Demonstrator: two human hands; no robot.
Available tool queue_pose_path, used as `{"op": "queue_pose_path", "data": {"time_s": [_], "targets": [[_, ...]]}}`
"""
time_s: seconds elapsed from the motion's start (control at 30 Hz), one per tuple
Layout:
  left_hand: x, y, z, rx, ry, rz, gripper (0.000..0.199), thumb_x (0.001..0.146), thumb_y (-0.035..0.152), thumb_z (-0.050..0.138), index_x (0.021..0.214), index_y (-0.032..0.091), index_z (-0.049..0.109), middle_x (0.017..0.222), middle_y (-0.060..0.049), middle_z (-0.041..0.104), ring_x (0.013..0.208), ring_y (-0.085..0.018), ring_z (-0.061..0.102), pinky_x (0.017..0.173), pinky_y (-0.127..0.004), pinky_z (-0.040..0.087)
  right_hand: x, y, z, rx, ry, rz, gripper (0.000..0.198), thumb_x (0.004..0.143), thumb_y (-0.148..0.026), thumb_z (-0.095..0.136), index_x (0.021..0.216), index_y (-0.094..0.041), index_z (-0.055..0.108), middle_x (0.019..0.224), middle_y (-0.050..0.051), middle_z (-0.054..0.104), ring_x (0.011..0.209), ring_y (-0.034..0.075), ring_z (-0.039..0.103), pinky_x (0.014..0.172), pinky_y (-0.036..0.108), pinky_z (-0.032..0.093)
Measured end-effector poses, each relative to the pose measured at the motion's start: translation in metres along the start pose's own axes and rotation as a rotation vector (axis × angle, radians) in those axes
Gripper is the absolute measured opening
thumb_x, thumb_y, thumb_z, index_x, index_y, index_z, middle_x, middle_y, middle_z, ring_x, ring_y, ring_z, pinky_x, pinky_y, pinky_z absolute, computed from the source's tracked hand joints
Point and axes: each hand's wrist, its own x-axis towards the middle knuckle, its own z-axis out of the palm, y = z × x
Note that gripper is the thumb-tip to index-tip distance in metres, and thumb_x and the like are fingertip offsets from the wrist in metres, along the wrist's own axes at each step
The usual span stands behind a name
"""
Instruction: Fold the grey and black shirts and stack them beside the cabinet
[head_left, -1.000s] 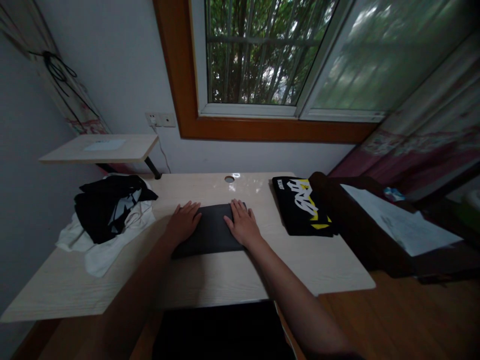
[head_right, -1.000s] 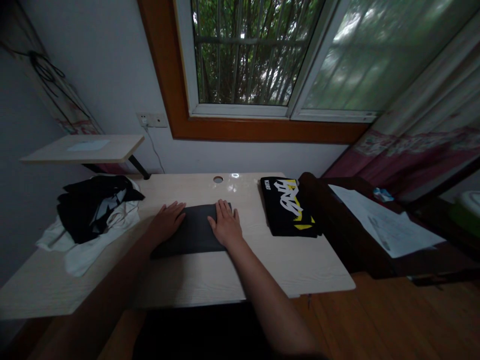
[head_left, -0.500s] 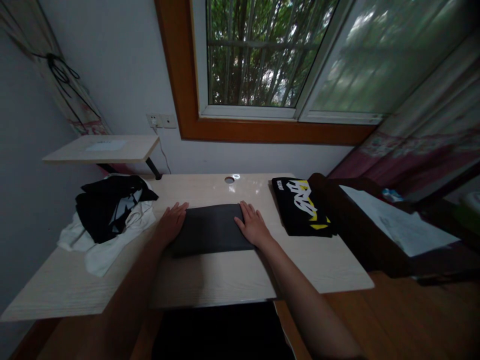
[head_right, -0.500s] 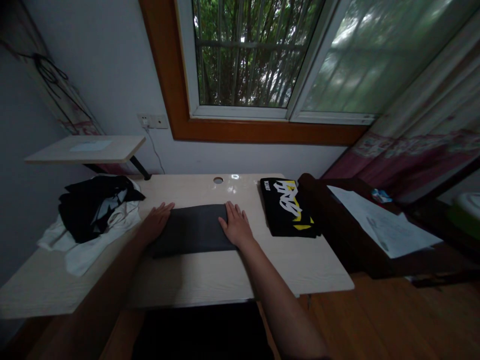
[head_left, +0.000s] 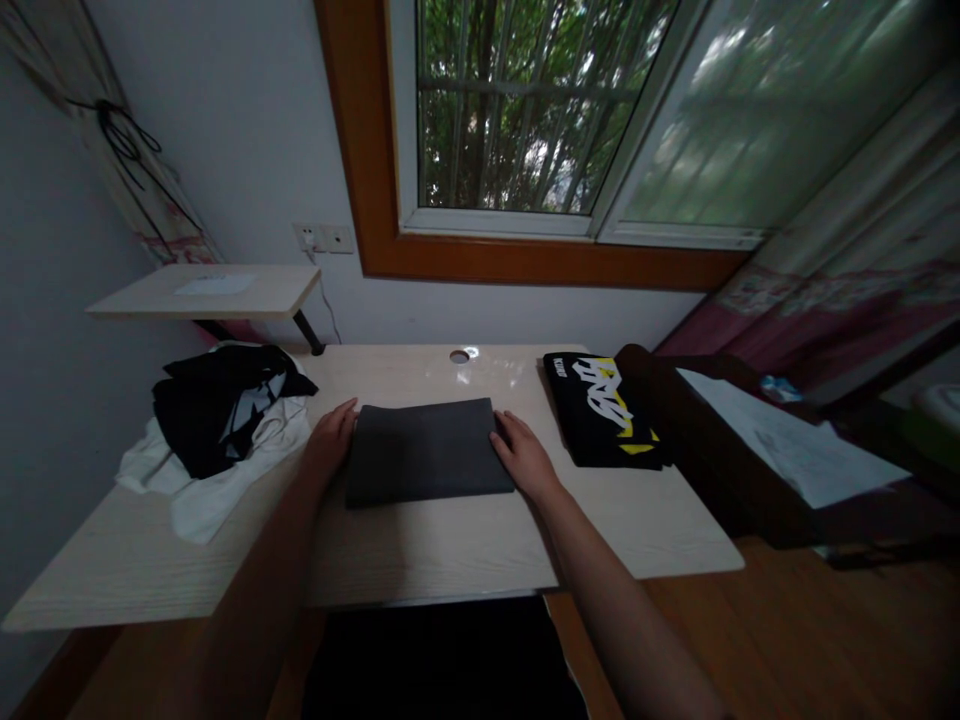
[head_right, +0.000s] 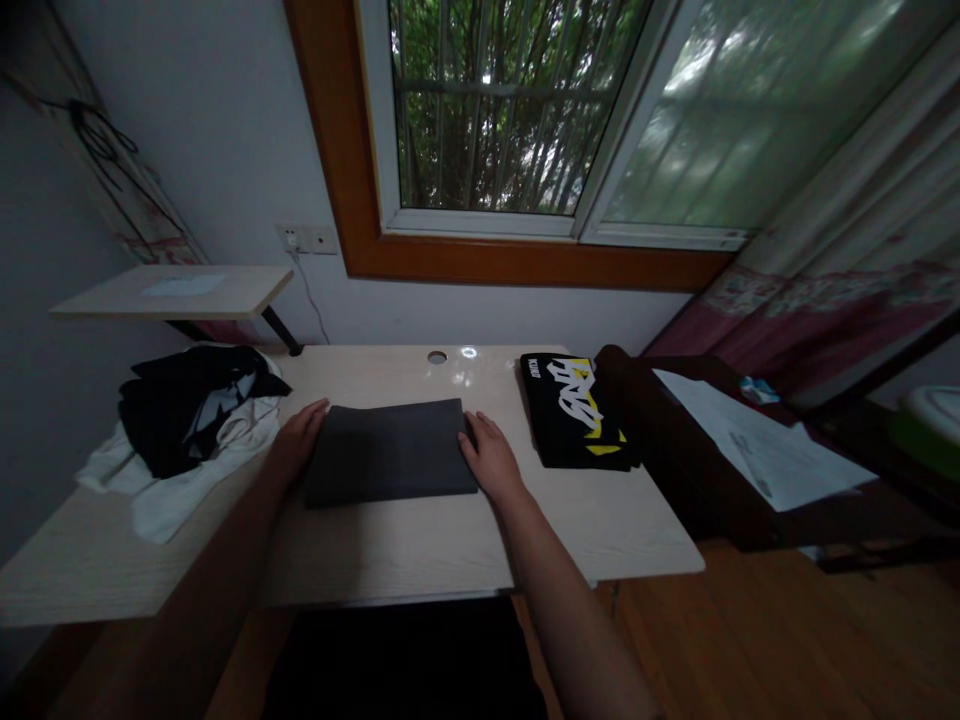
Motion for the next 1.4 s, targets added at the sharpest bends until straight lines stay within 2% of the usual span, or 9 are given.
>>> {"op": "queue_pose_path", "data": {"time_s": [0.1, 0.2, 0.47, 0.77, 0.9, 1.1, 1.4], "targets": [[-0.002, 0.003, -0.002, -0.053, 0.025, -0.003, 0.048, 0.101, 0.046, 0.039, 0.135, 0.022, 0.062, 0.126, -0.009, 0.071, 0.122, -0.027, 0.062, 0.111, -0.048, 0.045, 0.0, 0.0, -0.001, 0.052, 0.04, -0.034, 0.055, 0.099, -0.041, 0.051, 0.151, -0.023, 0.049, 0.144, 0.012, 0.06, 0.136, 0.029, 0.053, 0.117, 0.051, 0.041], [-0.003, 0.004, -0.005, -0.077, 0.011, 0.074, 0.049, 0.099, 0.048, 0.044, 0.137, 0.022, 0.06, 0.129, -0.009, 0.07, 0.124, -0.026, 0.06, 0.112, -0.048, 0.044, 0.0, 0.0, -0.004, 0.086, 0.042, -0.067, 0.058, 0.098, -0.037, 0.052, 0.154, -0.026, 0.043, 0.145, 0.009, 0.06, 0.132, 0.027, 0.057, 0.113, 0.049, 0.045], [-0.004, 0.004, -0.005, -0.058, -0.004, 0.175, 0.051, 0.094, 0.049, 0.054, 0.138, 0.024, 0.058, 0.132, -0.009, 0.066, 0.121, -0.027, 0.058, 0.109, -0.05, 0.044, 0.001, 0.002, -0.005, 0.048, 0.011, -0.175, 0.046, 0.1, -0.031, 0.049, 0.145, -0.032, 0.056, 0.145, 0.005, 0.061, 0.132, 0.026, 0.056, 0.113, 0.05, 0.043], [0.0, -0.003, -0.001, -0.057, 0.064, 0.173, 0.051, 0.089, 0.045, 0.061, 0.135, 0.024, 0.059, 0.105, -0.007, 0.066, 0.095, -0.023, 0.061, 0.099, -0.045, 0.05, 0.001, 0.001, -0.006, 0.067, 0.021, -0.169, 0.043, 0.1, -0.034, 0.051, 0.142, -0.03, 0.06, 0.143, 0.007, 0.06, 0.13, 0.027, 0.055, 0.112, 0.051, 0.043], [-0.003, 0.0, -0.003, -0.1, 0.019, 0.119, 0.05, 0.091, 0.047, 0.058, 0.134, 0.023, 0.059, 0.094, -0.004, 0.064, 0.088, -0.02, 0.061, 0.092, -0.041, 0.052, 0.0, -0.002, -0.008, 0.086, 0.019, -0.163, 0.044, 0.1, -0.035, 0.051, 0.143, -0.03, 0.058, 0.144, 0.007, 0.059, 0.13, 0.027, 0.054, 0.114, 0.05, 0.042], [-0.006, 0.007, -0.007, -0.227, -0.015, 0.048, 0.054, 0.087, 0.049, 0.063, 0.133, 0.023, 0.059, 0.093, -0.002, 0.064, 0.082, -0.018, 0.063, 0.085, -0.037, 0.055, -0.001, -0.005, -0.011, 0.149, 0.004, -0.157, 0.046, 0.1, -0.037, 0.05, 0.146, -0.032, 0.056, 0.146, 0.006, 0.057, 0.134, 0.026, 0.051, 0.117, 0.05, 0.039], [-0.005, 0.0, -0.006, -0.299, 0.018, 0.049, 0.054, 0.084, 0.046, 0.067, 0.134, 0.023, 0.059, 0.094, -0.001, 0.063, 0.081, -0.016, 0.061, 0.083, -0.034, 0.055, -0.002, -0.009, -0.012, 0.239, 0.0, -0.168, 0.049, 0.102, -0.041, 0.049, 0.15, -0.029, 0.051, 0.151, 0.009, 0.051, 0.141, 0.024, 0.046, 0.122, 0.046, 0.035]]}}
